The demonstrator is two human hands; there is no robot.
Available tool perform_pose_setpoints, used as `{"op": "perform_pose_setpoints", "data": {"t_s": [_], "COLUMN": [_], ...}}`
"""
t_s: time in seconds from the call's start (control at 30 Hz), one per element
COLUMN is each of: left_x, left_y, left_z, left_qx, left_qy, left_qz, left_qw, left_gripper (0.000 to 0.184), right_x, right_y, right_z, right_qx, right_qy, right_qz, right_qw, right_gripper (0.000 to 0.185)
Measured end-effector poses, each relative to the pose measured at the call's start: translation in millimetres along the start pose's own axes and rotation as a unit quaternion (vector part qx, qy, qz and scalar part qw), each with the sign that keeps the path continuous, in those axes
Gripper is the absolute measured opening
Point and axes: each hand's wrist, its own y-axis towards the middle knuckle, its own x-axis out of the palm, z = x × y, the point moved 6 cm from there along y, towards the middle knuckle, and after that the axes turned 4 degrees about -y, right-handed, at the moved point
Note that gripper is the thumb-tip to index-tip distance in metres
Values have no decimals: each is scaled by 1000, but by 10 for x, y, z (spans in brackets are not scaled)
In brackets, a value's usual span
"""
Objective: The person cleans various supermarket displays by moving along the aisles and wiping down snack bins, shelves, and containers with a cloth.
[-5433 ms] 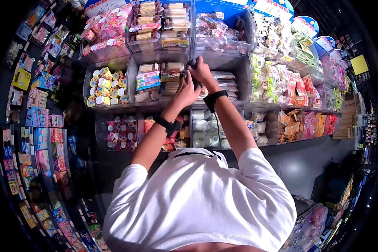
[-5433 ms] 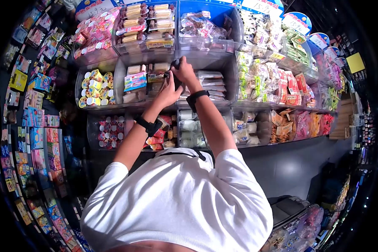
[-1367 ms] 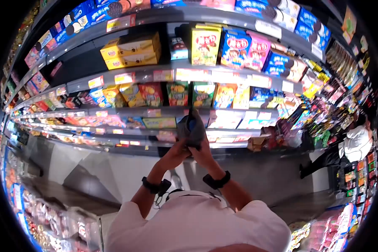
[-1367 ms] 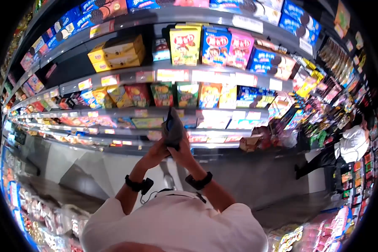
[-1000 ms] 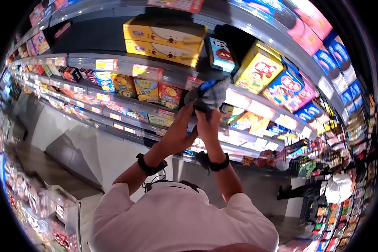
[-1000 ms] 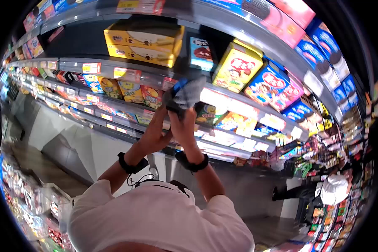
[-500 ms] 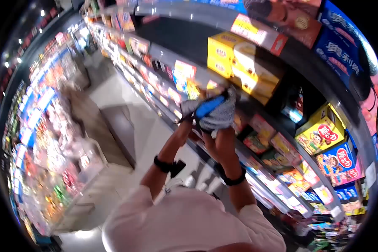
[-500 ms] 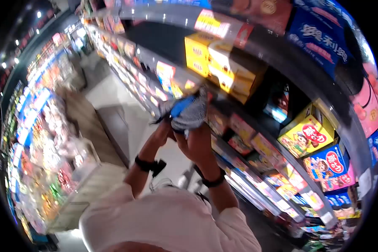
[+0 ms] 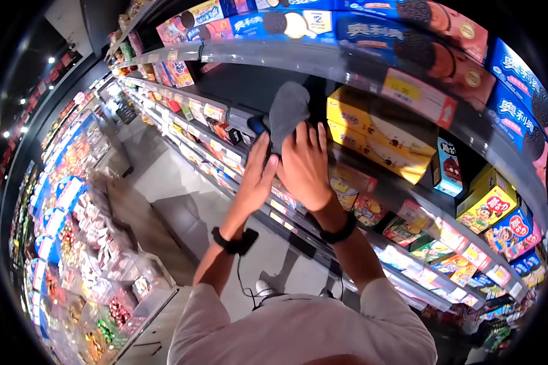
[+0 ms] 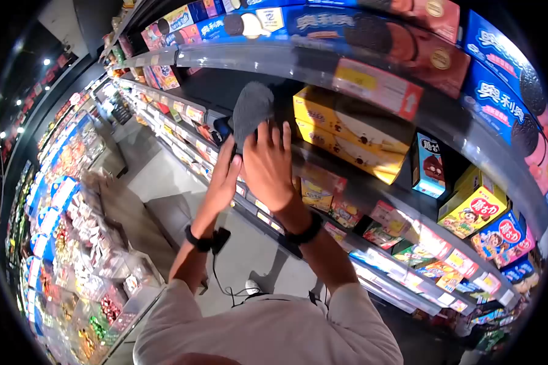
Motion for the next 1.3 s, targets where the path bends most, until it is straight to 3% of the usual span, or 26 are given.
{"op": "perform_pose_setpoints", "data": {"t_s": [0.1,0.17,0.2,0.23,0.3,0.43,0.5,0.53,0.7,0.8,0.83,0.93,0.97,1.0,1.03,1.1,1.17,1.3], "left_x": [-268,-404,-490,-534,-643,-852,-964,-1023,-1549,-1817,-1904,-1989,-2015,-2035,-2058,-2113,-2078,-2022], "left_y": [456,732,848,944,1053,1177,1206,1254,1471,1709,1768,1928,1920,1949,1993,2062,2216,2364], "left_z": [-190,-437,-539,-745,-877,-1035,-1106,-1171,-1582,-2181,-2292,-2502,-2470,-2468,-2527,-2529,-2564,-2687], "left_qx": [99,111,134,90,116,204,255,243,220,136,115,150,179,134,136,182,165,213], "left_qy": [182,293,323,369,351,309,346,340,306,295,270,245,247,248,257,245,229,177], "left_qz": [-20,-18,1,-66,-120,-83,-68,-89,-71,-152,-191,-257,-294,-323,-326,-331,-367,-354], "left_qw": [978,949,937,923,921,925,901,904,924,934,937,923,906,903,900,893,886,893], "left_gripper": [49,48,46,43,35,33,33,33,32,44,49,55,56,61,61,68,75,83], "right_x": [370,615,651,687,749,1045,1370,1443,1862,2315,2350,2858,2923,2980,3103,3370,3537,3952], "right_y": [355,602,708,837,1034,1268,1295,1314,1638,1895,2051,2368,2412,2433,2479,2583,2675,3052], "right_z": [-117,-76,-82,-79,-114,-284,-289,-271,-194,29,-22,423,478,526,637,853,1004,1211], "right_qx": [33,79,44,48,15,-23,-7,3,78,-31,-66,-30,-39,-46,-46,-147,-141,-114], "right_qy": [-70,-86,-104,-143,-217,-309,-270,-244,-168,-144,-136,-26,-66,-104,-98,-199,-247,-220], "right_qz": [-45,-157,-160,-171,-172,-210,-374,-422,-512,-582,-621,-661,-689,-714,-709,-576,-543,-351], "right_qw": [996,981,981,974,961,927,887,873,839,800,769,749,720,691,697,780,790,903], "right_gripper": [34,27,31,32,32,40,55,67,86,107,102,83,82,82,82,61,64,57]}}
